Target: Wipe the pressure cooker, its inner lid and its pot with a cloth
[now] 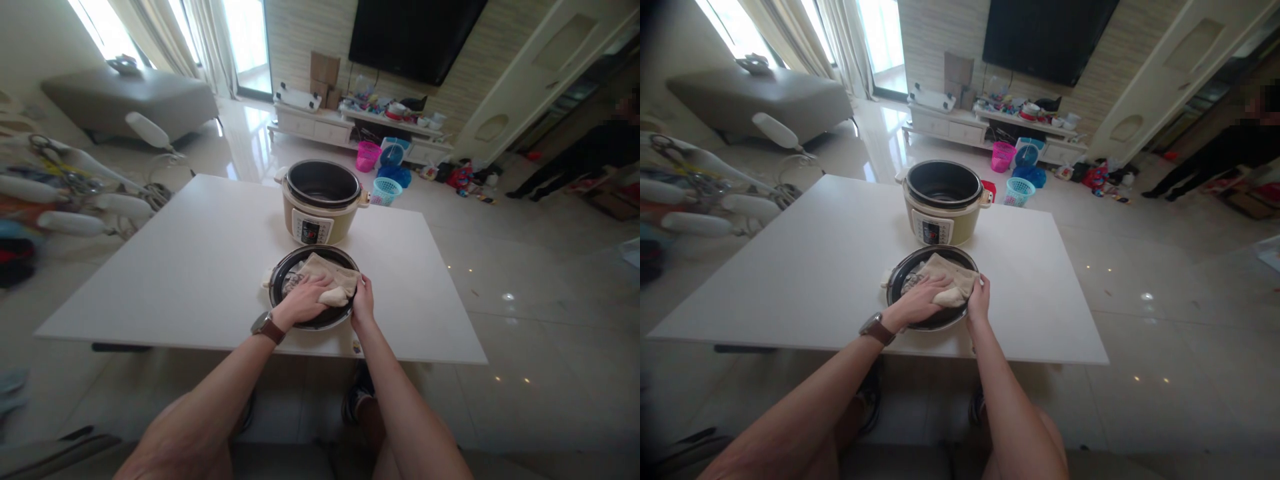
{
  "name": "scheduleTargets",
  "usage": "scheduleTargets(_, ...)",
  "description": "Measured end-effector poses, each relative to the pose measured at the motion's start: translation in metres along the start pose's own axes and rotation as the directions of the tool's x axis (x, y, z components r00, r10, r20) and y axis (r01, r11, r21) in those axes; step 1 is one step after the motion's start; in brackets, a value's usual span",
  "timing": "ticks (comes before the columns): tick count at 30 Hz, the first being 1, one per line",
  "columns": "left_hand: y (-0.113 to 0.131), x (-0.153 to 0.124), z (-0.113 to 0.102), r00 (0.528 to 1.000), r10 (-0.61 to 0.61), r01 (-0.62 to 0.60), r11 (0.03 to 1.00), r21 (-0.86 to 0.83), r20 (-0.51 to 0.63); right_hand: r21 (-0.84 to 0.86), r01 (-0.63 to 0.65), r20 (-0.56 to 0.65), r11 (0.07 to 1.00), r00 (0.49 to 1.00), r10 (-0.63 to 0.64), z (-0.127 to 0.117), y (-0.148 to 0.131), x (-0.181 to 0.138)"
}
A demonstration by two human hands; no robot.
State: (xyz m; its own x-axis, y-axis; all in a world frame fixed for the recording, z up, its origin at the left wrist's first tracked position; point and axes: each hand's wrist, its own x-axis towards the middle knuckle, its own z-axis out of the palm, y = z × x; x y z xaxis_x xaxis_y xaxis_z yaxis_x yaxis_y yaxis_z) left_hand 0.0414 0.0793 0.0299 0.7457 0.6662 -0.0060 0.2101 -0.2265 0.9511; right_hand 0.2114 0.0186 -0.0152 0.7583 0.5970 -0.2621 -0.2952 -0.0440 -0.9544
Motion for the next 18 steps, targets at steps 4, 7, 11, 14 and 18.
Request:
scheduleTargets(4, 0.005, -0.011, -0.020, 0.994, -0.103, 0.106, 0.980, -0.170, 0.028, 0.015, -0.030, -0.039, 0.999, 0.999, 0.030, 0.002, -0.001, 0.001)
scheduleTargets(7, 0.003, -0.014, -0.042, 0.968, -0.248, 0.231, 0.941, -0.248, -0.040, -0.004, -0.030, -0.035, 1.000, 0.999, 0.030, 0.003, -0.004, 0.000)
scheduleTargets(11, -0.004, -0.005, -0.065, 0.894, -0.283, 0.048, 0.830, -0.555, -0.346, -0.024, -0.005, -0.031, 1.000, 1.000, 0.005, 0.003, -0.006, -0.001)
scheduleTargets(14, -0.006, 0.003, -0.072, 0.748, -0.243, -0.253, 0.755, -0.605, -0.617, -0.045, 0.018, -0.041, 0.999, 0.999, -0.020, 0.003, -0.006, -0.002)
scheduleTargets(18, -0.001, 0.001, -0.070, 0.695, -0.046, -0.271, 0.908, -0.320, -0.718, -0.061, 0.010, -0.048, 0.998, 0.999, -0.013, 0.004, -0.008, -0.005)
